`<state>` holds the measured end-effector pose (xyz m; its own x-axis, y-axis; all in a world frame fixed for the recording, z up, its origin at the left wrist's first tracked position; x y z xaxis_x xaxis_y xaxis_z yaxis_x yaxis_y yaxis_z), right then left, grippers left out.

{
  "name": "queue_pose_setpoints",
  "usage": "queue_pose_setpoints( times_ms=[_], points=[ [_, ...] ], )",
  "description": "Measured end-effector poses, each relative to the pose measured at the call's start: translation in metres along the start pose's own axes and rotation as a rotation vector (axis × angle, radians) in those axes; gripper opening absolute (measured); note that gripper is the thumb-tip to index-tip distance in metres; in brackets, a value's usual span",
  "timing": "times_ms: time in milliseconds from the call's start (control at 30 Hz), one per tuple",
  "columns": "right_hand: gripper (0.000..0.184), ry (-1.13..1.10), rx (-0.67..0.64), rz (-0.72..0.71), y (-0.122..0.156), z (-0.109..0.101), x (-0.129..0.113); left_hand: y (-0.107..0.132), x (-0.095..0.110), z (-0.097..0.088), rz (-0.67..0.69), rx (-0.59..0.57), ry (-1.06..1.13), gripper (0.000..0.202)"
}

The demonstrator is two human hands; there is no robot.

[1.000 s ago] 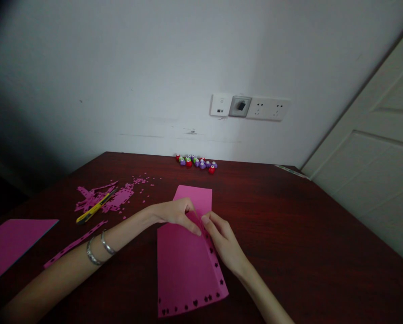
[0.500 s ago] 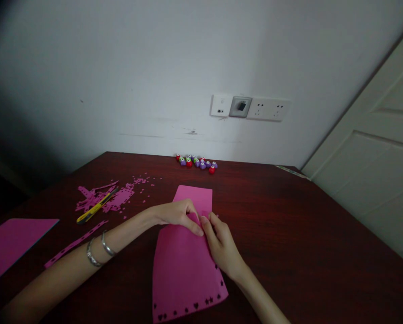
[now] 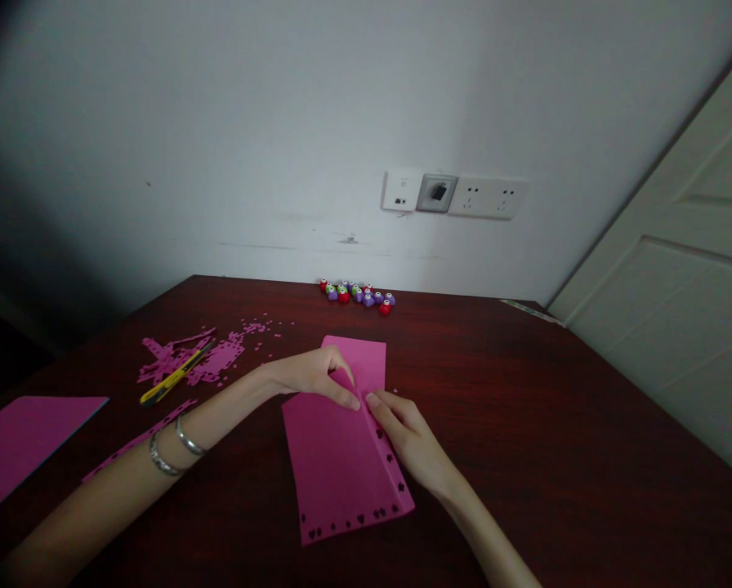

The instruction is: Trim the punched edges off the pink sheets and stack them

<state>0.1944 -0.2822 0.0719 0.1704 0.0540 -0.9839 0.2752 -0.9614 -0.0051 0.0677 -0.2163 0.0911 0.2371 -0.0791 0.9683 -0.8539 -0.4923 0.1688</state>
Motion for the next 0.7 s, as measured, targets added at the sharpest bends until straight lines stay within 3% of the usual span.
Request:
queue_pose_setpoints(
  times_ms=[267, 467, 700],
  points=[
    [0.036, 0.027, 0.001, -0.031, 0.000, 0.000, 0.001, -0.002, 0.001, 0.003, 0.017, 0.011, 0.067, 0.025],
    [0.034, 0.045, -0.013, -0.052, 0.000, -0.001, 0.001, 0.000, -0.011, 0.003, -0.189, 0.019, 0.107, 0.031],
    [0.033, 0.138, 0.073, -0.076, -0.002, -0.008, 0.001, 0.000, -0.016, -0.004, -0.231, 0.103, 0.069, 0.039]
  ],
)
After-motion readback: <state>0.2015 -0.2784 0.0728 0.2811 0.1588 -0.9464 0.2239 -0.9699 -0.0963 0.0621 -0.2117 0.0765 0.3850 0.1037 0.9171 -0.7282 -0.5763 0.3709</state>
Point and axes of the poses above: each hand's wrist, its own y-axis away from the middle knuckle, its own z-axis out of the palm, x = y × z, the point moved 5 cm from there along -y, towards the middle knuckle, and after that the axes turned 1 degree about z, right-handed, at the moved point
